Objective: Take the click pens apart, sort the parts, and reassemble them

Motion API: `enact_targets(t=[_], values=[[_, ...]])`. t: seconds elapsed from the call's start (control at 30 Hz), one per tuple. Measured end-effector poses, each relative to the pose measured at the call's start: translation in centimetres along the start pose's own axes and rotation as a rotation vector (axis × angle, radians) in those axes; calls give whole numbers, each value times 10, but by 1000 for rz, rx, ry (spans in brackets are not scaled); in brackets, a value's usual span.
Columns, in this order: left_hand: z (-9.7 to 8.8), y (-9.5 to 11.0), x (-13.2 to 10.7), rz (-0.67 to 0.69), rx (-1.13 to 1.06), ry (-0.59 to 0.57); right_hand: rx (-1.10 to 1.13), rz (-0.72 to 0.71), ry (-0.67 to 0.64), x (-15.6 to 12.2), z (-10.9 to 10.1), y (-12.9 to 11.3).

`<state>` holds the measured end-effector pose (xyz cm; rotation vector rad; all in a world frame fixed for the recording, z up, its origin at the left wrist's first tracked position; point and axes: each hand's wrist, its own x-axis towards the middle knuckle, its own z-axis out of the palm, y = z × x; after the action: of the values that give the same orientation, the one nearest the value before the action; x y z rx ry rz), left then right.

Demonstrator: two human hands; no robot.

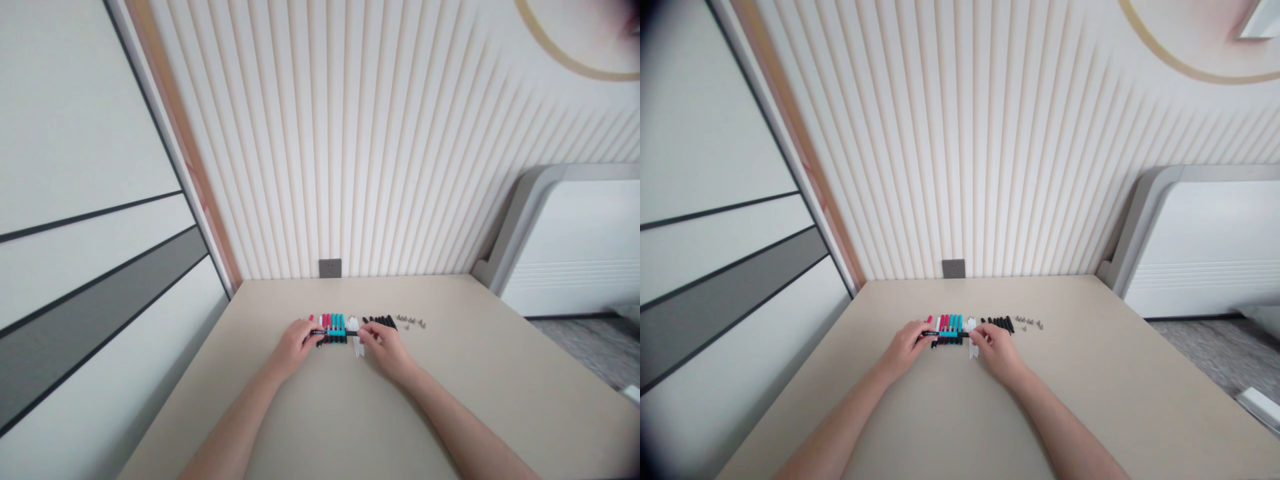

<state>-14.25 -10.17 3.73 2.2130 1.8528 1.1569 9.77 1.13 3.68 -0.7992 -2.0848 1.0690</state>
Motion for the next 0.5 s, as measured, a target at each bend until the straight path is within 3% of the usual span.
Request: enact_targets(t=[0.13,0.33,0.5], values=[[2,-1,0,29,11,-11,-31,75,-31,0,0,4],[-2,3,1,14,16,20,-54,-80,11,-1,-3,-4],[-1,2,1,42,25,17,-95,-43,-66,-2,-1,-2]])
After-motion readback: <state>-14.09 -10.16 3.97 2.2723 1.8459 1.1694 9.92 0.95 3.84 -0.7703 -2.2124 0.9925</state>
